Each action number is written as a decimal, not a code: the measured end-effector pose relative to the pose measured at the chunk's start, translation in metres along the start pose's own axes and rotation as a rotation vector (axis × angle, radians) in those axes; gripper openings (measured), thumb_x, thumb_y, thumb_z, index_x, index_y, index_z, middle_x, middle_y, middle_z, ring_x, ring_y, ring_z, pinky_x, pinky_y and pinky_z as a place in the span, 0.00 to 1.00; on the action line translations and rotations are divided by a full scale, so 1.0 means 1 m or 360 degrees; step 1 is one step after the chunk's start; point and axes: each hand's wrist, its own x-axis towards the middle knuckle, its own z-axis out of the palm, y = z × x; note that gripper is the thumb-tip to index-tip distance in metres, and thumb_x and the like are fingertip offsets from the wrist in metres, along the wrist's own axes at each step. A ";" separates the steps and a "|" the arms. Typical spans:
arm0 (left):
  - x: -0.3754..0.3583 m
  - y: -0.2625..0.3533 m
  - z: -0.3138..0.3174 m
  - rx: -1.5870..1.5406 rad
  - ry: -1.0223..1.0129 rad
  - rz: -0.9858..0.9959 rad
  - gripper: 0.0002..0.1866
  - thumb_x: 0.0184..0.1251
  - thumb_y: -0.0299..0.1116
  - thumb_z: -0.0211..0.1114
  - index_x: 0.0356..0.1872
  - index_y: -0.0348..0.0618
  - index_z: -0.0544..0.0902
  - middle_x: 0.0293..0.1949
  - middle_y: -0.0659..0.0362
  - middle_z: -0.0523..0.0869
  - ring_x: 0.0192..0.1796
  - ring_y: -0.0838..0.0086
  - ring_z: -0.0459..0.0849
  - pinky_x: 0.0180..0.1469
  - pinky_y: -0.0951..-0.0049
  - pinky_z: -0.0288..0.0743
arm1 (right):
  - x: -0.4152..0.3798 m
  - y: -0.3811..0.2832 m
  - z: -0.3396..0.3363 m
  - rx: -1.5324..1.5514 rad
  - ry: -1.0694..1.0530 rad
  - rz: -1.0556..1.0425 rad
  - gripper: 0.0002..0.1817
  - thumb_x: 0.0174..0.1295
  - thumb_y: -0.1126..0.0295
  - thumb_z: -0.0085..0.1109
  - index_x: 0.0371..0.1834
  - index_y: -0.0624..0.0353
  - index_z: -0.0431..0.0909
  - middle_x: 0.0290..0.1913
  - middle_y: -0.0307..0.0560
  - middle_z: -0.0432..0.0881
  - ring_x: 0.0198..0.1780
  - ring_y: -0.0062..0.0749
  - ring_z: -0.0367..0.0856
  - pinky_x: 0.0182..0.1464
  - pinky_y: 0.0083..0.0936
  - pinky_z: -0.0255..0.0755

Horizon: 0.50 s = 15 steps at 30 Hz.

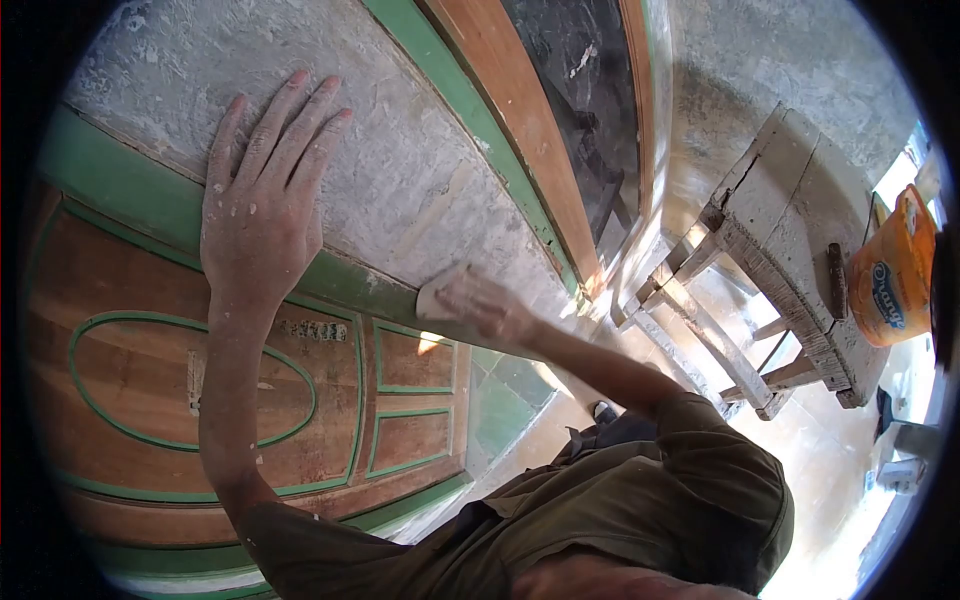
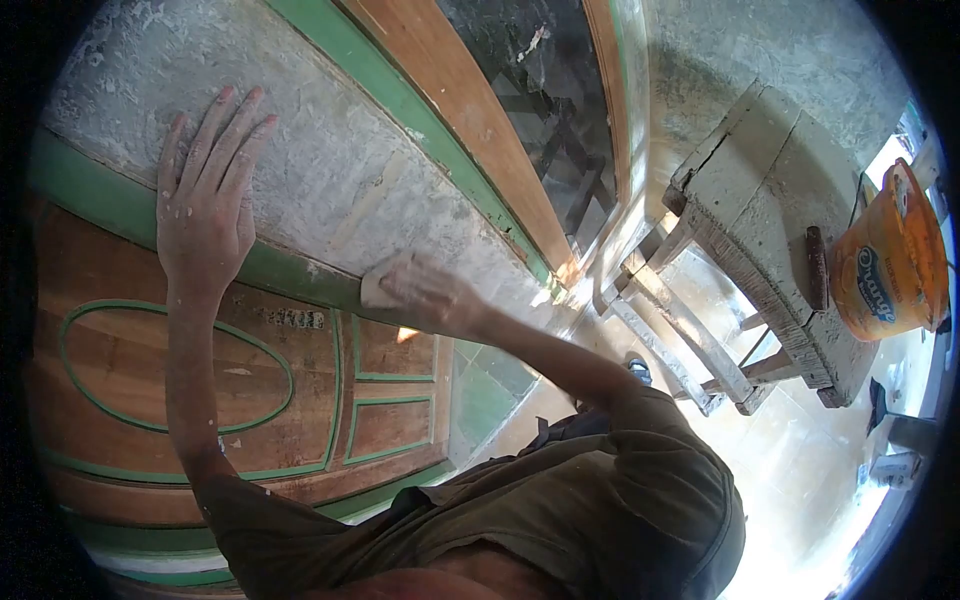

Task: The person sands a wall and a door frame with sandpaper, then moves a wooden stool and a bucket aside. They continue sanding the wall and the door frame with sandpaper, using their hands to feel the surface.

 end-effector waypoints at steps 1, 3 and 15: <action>0.000 0.000 0.000 0.0016 -0.0004 -0.0003 0.25 0.56 0.24 0.55 0.58 0.53 0.75 0.66 0.69 0.70 0.71 0.75 0.62 0.75 0.58 0.53 | 0.005 0.011 -0.007 0.0153 -0.0089 -0.0133 0.23 0.66 0.67 0.42 0.63 0.65 0.65 0.63 0.58 0.68 0.70 0.47 0.59 0.73 0.45 0.48; -0.002 0.000 0.000 0.0033 -0.0026 -0.0022 0.25 0.56 0.25 0.55 0.58 0.53 0.75 0.66 0.70 0.70 0.71 0.75 0.62 0.75 0.58 0.53 | 0.016 0.014 -0.009 -0.0388 0.0044 0.0138 0.21 0.66 0.67 0.40 0.59 0.63 0.70 0.58 0.58 0.71 0.69 0.44 0.61 0.73 0.43 0.49; -0.002 0.000 -0.001 0.0007 -0.0012 -0.0018 0.23 0.56 0.27 0.57 0.56 0.52 0.77 0.67 0.70 0.68 0.70 0.75 0.62 0.75 0.59 0.52 | 0.033 -0.014 0.008 -0.0953 0.0115 0.0278 0.20 0.68 0.70 0.37 0.59 0.67 0.69 0.52 0.62 0.73 0.62 0.50 0.71 0.66 0.41 0.61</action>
